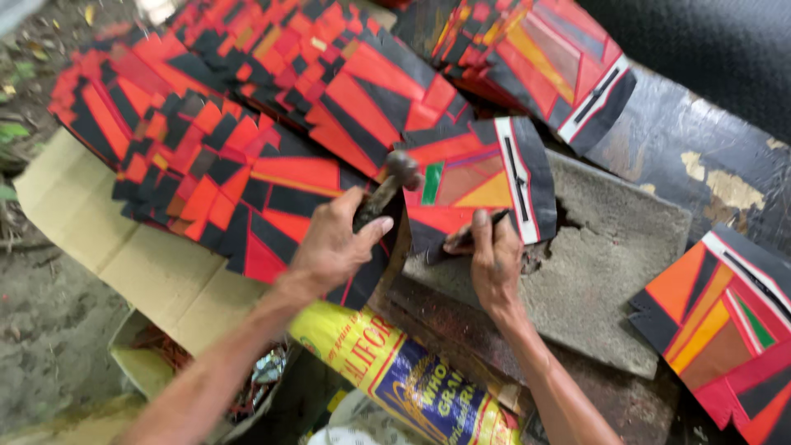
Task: The person uses a hammer and a metal punch to create holes along the edges of colorful patterned leather pouches. They repeatedly position the punch on the pouch, strike it with the hammer, and move to the next spot along the edge.
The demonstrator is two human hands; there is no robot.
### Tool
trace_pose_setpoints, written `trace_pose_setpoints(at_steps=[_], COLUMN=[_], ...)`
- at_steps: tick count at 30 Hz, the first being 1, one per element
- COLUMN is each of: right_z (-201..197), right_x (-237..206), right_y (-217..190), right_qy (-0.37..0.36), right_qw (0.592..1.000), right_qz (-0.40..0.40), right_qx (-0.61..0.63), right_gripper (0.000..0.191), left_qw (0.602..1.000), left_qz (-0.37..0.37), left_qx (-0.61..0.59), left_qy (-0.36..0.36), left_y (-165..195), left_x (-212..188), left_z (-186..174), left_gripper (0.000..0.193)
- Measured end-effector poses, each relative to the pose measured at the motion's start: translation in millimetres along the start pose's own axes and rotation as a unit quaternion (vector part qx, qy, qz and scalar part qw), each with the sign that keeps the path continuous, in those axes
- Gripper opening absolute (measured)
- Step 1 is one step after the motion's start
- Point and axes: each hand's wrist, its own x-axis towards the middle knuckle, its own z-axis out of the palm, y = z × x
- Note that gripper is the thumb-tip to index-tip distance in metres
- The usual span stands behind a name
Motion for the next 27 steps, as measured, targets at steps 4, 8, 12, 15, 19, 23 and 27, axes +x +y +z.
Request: trace_pose_setpoints(at_steps=[4, 8, 12, 15, 19, 23, 27], right_z=[-1.0, 1.4, 15.6, 19.0, 16.0, -17.1, -125.3], right_x=[3.8, -11.7, -71.5, -85.4, -63.8, -56.4, -81.8], right_y=[5.6, -3.9, -15.3, -21.8, -31.7, -52.2, -85.4], right_qy=[-0.013, -0.017, 0.157, 0.165, 0.234, 0.269, 0.367], right_qw=[1.000, 0.995, 0.975, 0.917, 0.942, 0.946, 0.922], right_qz=[0.019, -0.004, 0.018, 0.144, 0.087, -0.031, -0.099], right_qx=[0.007, 0.101, 0.159, 0.333, 0.223, 0.177, 0.076], right_gripper=[0.033, 0.025, 0.024, 0.030, 0.035, 0.032, 0.026], left_qw=[0.980, 0.979, 0.940, 0.901, 0.909, 0.892, 0.911], left_qz=[0.006, 0.050, 0.019, -0.017, -0.009, 0.001, -0.013], left_qx=[-0.160, -0.073, -0.336, -0.432, -0.412, -0.451, -0.399], left_qy=[0.118, 0.181, 0.047, 0.044, 0.068, 0.005, -0.099], left_y=[-29.9, -50.1, -59.5, -55.0, -38.8, -11.7, 2.7], left_x=[33.5, 61.4, 65.1, 47.0, -1.9, -23.8, -21.2], left_z=[47.7, 72.0, 61.7, 59.1, 72.4, 90.4, 72.4], left_gripper=[0.024, 0.036, 0.032, 0.037, 0.040, 0.035, 0.023])
